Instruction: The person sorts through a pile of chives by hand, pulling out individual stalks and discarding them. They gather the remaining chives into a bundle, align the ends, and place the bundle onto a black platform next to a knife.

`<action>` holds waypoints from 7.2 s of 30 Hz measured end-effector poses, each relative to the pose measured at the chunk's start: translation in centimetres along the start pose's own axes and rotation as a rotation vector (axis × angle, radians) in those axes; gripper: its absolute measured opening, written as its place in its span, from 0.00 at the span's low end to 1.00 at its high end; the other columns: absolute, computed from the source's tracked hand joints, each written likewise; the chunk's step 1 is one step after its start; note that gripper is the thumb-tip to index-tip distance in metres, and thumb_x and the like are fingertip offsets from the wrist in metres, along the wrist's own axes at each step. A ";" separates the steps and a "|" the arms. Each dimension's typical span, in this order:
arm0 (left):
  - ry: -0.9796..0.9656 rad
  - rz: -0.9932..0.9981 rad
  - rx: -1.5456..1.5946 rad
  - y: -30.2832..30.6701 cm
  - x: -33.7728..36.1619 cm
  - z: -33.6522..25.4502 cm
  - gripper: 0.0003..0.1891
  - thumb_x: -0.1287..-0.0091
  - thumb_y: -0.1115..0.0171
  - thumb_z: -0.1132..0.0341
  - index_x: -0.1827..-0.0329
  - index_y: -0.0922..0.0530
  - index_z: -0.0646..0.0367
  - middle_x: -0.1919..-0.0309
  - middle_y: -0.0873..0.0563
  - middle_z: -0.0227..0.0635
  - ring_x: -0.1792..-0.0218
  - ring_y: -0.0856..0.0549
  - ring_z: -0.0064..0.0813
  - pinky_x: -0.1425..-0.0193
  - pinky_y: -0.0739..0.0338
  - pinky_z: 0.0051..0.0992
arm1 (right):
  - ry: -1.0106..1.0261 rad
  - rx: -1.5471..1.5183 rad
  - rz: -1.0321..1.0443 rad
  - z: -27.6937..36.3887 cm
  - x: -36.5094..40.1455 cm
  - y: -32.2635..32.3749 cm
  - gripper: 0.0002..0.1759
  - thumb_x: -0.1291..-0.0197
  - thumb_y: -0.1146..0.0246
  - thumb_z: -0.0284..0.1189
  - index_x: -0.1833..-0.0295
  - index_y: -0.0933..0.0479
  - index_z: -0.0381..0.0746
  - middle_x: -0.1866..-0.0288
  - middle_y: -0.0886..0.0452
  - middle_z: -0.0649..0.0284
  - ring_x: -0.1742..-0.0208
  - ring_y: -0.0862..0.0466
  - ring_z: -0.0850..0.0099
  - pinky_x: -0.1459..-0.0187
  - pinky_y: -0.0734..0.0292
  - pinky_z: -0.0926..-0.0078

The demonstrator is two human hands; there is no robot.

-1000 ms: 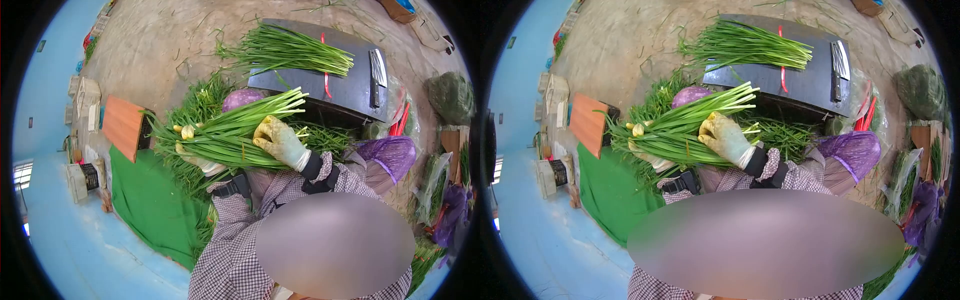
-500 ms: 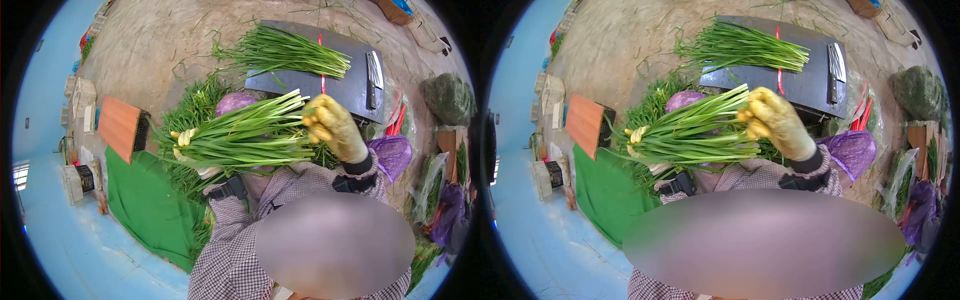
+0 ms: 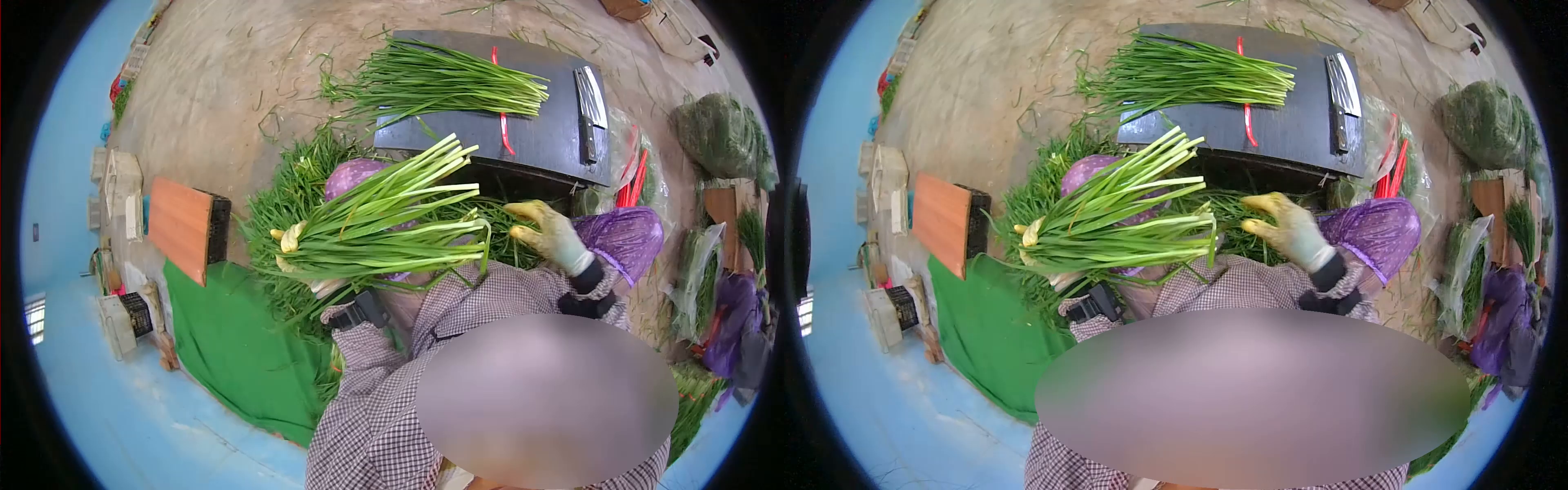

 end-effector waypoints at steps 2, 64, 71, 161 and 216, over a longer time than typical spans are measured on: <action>-0.092 -0.079 -0.056 -2.1 0.1 1.1 0.13 0.27 0.38 0.59 0.71 0.20 0.52 0.72 0.17 0.26 0.71 0.19 0.25 0.55 0.20 0.31 | 0.149 -0.282 -0.007 3.3 -2.2 -1.7 0.22 0.37 0.30 0.37 0.41 0.19 0.39 0.47 0.17 0.56 0.43 0.17 0.61 0.39 0.23 0.66; -0.056 -0.109 0.004 -1.5 0.2 0.5 0.05 0.32 0.40 0.64 0.65 0.26 0.52 0.72 0.22 0.24 0.66 0.22 0.26 0.43 0.25 0.31 | 0.121 0.490 -0.174 2.9 -6.0 -9.0 0.11 0.40 0.34 0.36 0.58 0.18 0.39 0.53 0.20 0.55 0.52 0.17 0.57 0.53 0.22 0.57; -0.076 -0.077 -0.020 -1.9 -0.1 0.4 0.10 0.30 0.42 0.66 0.73 0.23 0.51 0.72 0.18 0.24 0.65 0.20 0.21 0.51 0.23 0.27 | -0.348 0.920 0.264 -9.2 -1.5 -4.5 0.20 0.37 0.34 0.40 0.45 0.19 0.39 0.50 0.18 0.57 0.44 0.16 0.57 0.48 0.19 0.60; -0.150 0.076 -0.251 -9.8 -0.4 2.9 0.31 0.24 0.47 0.50 0.21 0.34 0.52 0.31 0.21 0.36 0.32 0.22 0.34 0.27 0.24 0.41 | 0.290 -1.072 0.403 22.4 -13.1 -7.9 0.08 0.26 0.38 0.30 0.50 0.23 0.37 0.42 0.18 0.56 0.43 0.19 0.73 0.38 0.26 0.70; 0.101 0.164 0.034 2.1 -2.9 -0.8 0.13 0.21 0.50 0.65 0.49 0.21 0.65 0.74 0.25 0.28 0.69 0.26 0.24 0.51 0.28 0.30 | -0.138 -1.168 0.434 2.1 -4.5 -9.5 0.24 0.29 0.33 0.34 0.33 0.24 0.33 0.44 0.13 0.59 0.45 0.16 0.69 0.41 0.21 0.70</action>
Point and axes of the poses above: each hand's wrist, its own x-axis away from the middle knuckle, its own y-axis out of the back of the hand, z = x × y, the point moved 1 cm from there along -x, towards the middle knuckle
